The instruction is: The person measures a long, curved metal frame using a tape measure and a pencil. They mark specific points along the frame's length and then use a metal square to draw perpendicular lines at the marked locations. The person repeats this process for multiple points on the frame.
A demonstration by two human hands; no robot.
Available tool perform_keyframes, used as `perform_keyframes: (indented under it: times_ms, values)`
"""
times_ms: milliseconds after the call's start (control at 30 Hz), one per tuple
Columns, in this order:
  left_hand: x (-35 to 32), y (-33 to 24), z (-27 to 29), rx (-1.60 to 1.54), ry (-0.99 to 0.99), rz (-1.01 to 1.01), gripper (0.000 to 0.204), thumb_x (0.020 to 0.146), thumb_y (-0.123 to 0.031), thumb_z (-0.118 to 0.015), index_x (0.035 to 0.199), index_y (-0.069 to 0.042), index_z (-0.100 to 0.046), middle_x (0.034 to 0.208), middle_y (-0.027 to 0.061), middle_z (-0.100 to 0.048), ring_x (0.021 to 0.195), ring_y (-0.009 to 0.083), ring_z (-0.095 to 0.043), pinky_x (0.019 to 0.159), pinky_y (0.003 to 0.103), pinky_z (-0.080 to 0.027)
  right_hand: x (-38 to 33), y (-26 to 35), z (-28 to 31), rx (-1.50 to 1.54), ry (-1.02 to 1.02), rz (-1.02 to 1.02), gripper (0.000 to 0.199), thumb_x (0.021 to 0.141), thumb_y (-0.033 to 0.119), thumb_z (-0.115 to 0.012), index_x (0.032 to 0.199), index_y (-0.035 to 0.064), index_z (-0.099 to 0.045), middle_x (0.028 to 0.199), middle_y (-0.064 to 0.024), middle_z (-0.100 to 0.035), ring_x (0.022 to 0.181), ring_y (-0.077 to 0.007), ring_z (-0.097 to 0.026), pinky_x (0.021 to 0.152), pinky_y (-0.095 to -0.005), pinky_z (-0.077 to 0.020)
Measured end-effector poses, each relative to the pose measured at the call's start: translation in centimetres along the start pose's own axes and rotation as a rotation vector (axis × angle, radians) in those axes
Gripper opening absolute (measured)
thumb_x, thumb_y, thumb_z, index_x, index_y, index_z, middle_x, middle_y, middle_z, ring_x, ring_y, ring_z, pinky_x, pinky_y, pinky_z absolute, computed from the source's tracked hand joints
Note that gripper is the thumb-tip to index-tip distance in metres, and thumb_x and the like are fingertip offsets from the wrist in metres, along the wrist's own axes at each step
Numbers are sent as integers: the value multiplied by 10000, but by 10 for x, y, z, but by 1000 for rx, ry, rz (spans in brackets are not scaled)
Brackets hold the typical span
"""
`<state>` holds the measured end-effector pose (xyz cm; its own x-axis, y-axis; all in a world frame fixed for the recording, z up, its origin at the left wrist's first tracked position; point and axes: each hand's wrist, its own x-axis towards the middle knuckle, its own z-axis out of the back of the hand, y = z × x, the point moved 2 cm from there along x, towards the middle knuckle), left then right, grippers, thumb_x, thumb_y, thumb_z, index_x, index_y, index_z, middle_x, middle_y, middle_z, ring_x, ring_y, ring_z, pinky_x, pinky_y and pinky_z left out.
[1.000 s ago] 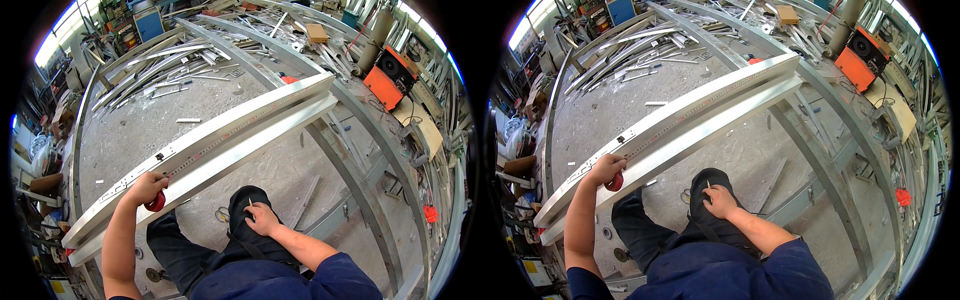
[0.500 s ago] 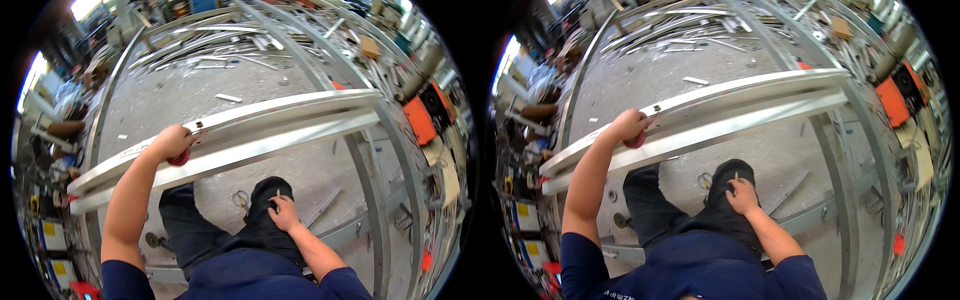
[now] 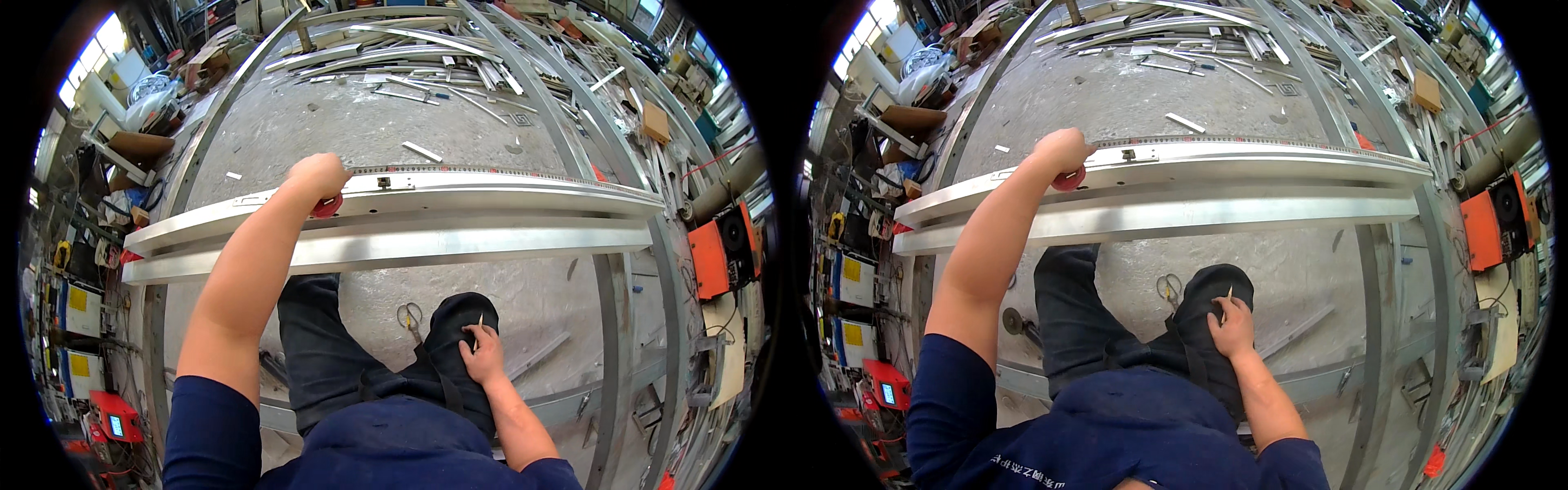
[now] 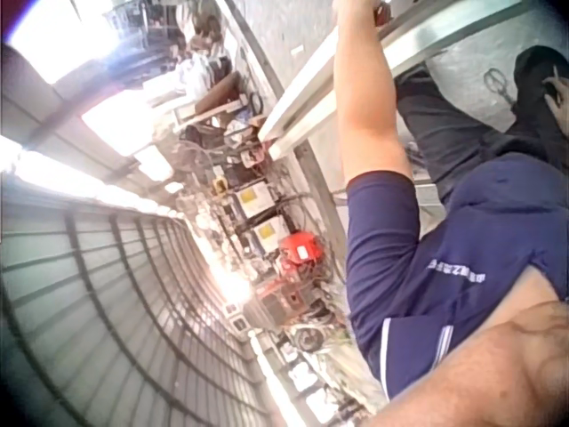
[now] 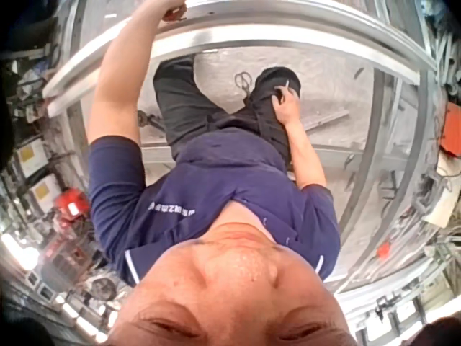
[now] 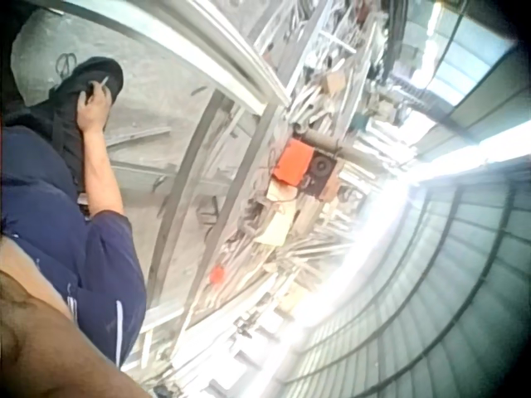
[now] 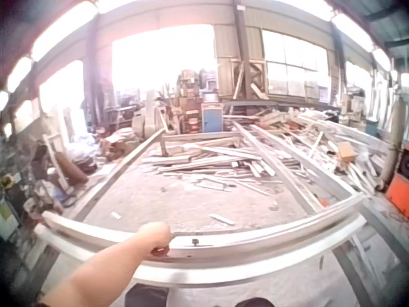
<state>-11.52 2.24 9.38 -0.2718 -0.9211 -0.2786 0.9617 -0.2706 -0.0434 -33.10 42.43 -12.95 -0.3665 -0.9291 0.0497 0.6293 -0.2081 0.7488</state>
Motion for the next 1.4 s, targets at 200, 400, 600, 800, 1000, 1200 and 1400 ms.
perform_keyframes:
  times_ms: [200,400,600,800,1000,1200,1400]
  values:
    - [14,-2,0,40,52,83,385,967,-396,-644,1060,-49,-783,1082,176,-761,979,365,-734,853,470,-568,-1,0,2,0,8,-2,314,827,149,-760,1128,67,-722,1140,-174,-717,1175,-402,-610,1023,-478,-488]
    - [9,-7,5,86,101,77,330,941,-330,-649,1128,-94,-784,1160,153,-759,1022,338,-739,873,443,-579,-1,3,2,-13,5,-5,308,834,147,-752,1129,65,-722,1144,-172,-716,1178,-397,-607,1027,-481,-483]
    - [11,-7,5,86,90,64,439,961,-455,-649,1134,-72,-775,1164,166,-755,1046,351,-730,905,450,-569,0,3,2,3,11,-19,307,835,149,-751,1129,65,-722,1150,-172,-714,1172,-393,-611,1022,-480,-487]
    - [13,-10,3,140,105,74,303,920,-200,-646,1182,-130,-781,1243,126,-746,1115,316,-727,899,428,-579,1,1,1,-1,-2,-4,302,835,147,-753,1124,67,-722,1140,-171,-711,1156,-385,-620,1009,-467,-497]
    - [7,-15,6,98,126,109,310,907,-174,-663,1191,-131,-779,1259,133,-740,1132,314,-723,914,426,-576,0,2,1,-18,-23,25,289,838,144,-753,1116,70,-722,1121,-174,-705,1123,-375,-635,985,-444,-511]
    - [11,-12,2,122,143,100,319,905,-173,-678,1207,-129,-772,1276,135,-732,1151,315,-716,925,426,-575,1,2,1,9,0,-6,300,831,142,-751,1119,63,-725,1141,-165,-716,1162,-393,-619,1017,-477,-492]
    - [9,-15,5,107,135,102,313,898,-159,-684,1195,-126,-777,1260,139,-737,1135,319,-721,912,421,-578,1,-1,1,11,2,-22,305,830,142,-754,1124,67,-723,1138,-179,-713,1165,-398,-616,1017,-481,-491]
